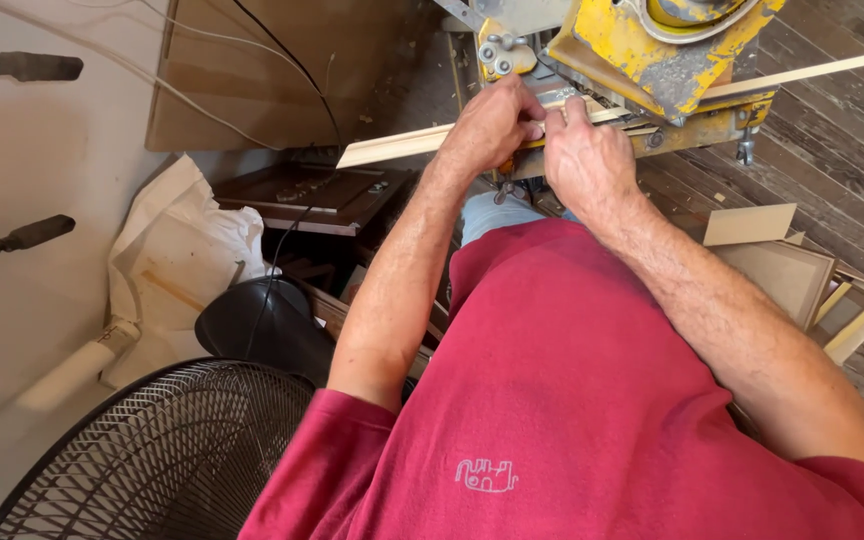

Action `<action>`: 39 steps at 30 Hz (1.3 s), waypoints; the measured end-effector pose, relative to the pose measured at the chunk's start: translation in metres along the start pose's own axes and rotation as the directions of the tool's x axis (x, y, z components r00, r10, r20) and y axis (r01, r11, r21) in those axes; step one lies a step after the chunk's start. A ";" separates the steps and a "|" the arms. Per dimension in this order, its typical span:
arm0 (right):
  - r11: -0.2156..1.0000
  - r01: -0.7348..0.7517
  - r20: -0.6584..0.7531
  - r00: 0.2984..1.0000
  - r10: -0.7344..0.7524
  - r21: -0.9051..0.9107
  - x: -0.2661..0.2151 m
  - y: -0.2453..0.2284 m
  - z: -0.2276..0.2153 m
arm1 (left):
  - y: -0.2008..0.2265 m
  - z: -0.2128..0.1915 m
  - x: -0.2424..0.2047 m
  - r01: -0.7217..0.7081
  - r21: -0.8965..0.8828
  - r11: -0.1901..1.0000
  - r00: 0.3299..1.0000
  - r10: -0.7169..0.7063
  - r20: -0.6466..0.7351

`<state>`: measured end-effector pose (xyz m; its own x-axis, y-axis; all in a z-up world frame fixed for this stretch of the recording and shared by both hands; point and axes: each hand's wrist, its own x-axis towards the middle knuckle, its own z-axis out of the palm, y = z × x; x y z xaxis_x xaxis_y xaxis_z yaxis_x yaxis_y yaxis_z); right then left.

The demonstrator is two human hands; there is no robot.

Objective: Trimming the ends of thin wooden moldings using a manual miter trimmer in a woodworking shop.

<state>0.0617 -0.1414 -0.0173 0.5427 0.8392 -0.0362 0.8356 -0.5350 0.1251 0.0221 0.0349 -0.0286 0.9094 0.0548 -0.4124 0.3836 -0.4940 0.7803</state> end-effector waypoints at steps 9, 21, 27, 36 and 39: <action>0.932 0.020 0.106 0.992 -0.063 0.363 -0.061 0.036 -0.074 | 0.023 -0.008 0.005 0.248 0.025 0.969 0.959 -0.249 0.137; 0.906 -0.165 0.045 0.986 0.160 0.389 -0.129 0.103 0.014 | 0.007 -0.006 0.020 0.282 0.141 0.949 0.929 -0.307 0.208; 0.948 -0.119 -0.028 0.991 0.133 0.295 -0.092 0.109 0.008 | 0.033 -0.019 0.020 0.221 0.128 0.967 0.930 -0.248 0.272; 0.936 -0.016 -0.217 0.971 0.098 0.353 -0.078 0.115 0.020 | 0.019 -0.008 0.029 0.217 0.166 0.962 0.920 -0.258 0.294; 0.945 0.054 -0.281 0.959 0.042 0.324 -0.081 0.113 0.040 | 0.021 -0.010 0.028 0.208 0.168 0.964 0.921 -0.251 0.298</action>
<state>0.1162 -0.2736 -0.0403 0.5310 0.8100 0.2489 0.8462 -0.4919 -0.2049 0.0575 0.0349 -0.0196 0.6930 -0.0845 -0.7160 0.5322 -0.6100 0.5871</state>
